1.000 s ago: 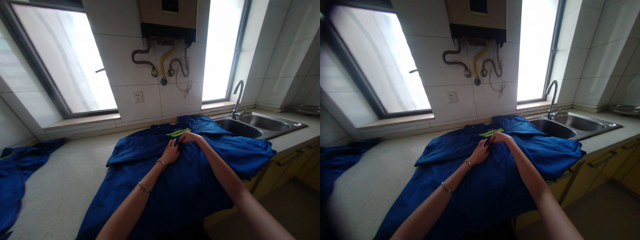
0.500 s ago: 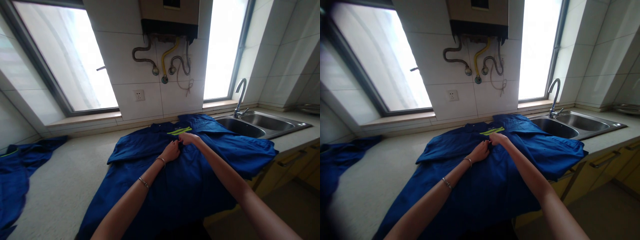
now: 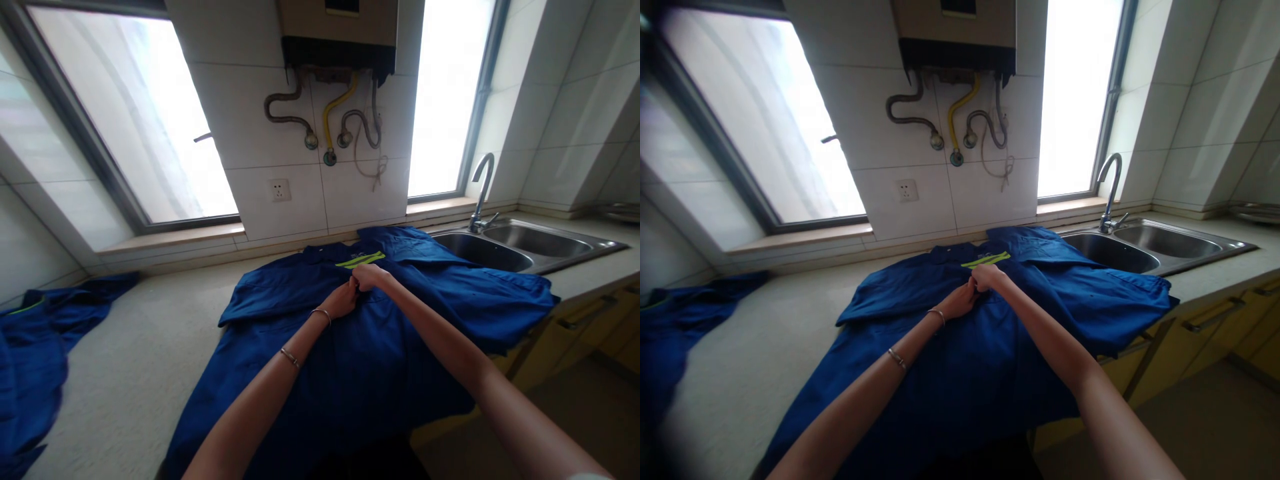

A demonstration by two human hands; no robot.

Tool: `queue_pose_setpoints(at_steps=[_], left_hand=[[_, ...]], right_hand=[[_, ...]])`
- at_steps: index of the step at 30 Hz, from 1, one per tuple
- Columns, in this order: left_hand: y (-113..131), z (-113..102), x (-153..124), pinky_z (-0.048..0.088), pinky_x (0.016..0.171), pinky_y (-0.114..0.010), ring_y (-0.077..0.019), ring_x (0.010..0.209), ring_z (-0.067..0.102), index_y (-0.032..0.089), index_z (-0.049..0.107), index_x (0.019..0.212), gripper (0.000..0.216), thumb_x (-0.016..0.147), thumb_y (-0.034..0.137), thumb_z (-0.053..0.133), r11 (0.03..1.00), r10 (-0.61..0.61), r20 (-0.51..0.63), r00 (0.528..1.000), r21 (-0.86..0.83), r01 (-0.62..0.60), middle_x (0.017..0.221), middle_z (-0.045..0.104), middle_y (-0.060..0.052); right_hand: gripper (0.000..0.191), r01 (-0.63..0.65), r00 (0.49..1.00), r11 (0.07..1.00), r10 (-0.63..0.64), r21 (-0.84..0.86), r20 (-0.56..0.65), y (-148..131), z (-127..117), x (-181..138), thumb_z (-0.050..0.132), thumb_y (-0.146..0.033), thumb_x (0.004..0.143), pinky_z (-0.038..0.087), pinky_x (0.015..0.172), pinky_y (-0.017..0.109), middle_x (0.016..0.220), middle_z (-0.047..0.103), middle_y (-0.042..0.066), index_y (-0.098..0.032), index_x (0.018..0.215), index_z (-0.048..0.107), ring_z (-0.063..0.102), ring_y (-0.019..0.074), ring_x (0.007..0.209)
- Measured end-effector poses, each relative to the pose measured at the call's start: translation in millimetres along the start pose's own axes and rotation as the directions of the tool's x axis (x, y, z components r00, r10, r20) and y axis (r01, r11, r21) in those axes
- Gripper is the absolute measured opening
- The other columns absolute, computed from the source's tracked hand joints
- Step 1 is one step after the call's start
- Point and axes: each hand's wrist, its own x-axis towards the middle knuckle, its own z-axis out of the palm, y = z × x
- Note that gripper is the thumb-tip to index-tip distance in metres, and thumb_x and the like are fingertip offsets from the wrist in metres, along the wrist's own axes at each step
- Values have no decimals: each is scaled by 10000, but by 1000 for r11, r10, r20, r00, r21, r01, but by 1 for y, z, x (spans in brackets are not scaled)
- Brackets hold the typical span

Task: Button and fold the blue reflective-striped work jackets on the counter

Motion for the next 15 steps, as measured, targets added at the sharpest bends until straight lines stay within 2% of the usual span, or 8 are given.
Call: queue_pose_setpoints(at_steps=[3,5,9,15], left_hand=[[1,-1,-1,468,816,-312,-239,1003,613,90,336,1211,334,887,168,360,1000,-15,2,1000,16,15,1153,600,-187],[2,-2,-2,467,815,-310,-238,1013,611,97,344,1206,328,889,175,361,1000,-16,10,1000,17,16,1165,593,-185],[3,-3,-1,444,882,-327,-244,1100,574,108,341,1232,361,874,152,368,999,-26,28,999,20,26,1202,577,-175],[2,-2,-1,443,885,-300,-228,1091,573,109,365,1182,319,864,130,375,1000,20,13,1000,-5,-20,1179,581,-166]], right_hand=[[173,-37,999,998,38,-58,16,2,0,1,649,-134,618,513,666,295,841,701,114,-157,774,721,664,259,804],[173,-39,999,999,40,-38,33,6,-1,-1,635,-134,611,507,632,293,810,700,115,-154,759,724,664,260,767],[257,-35,999,999,34,33,30,14,-1,-8,621,-115,593,491,634,273,790,702,91,-170,815,738,658,255,802],[345,-20,999,992,24,124,-36,21,7,-16,628,-105,589,472,644,254,841,703,73,-189,908,727,651,247,825]])
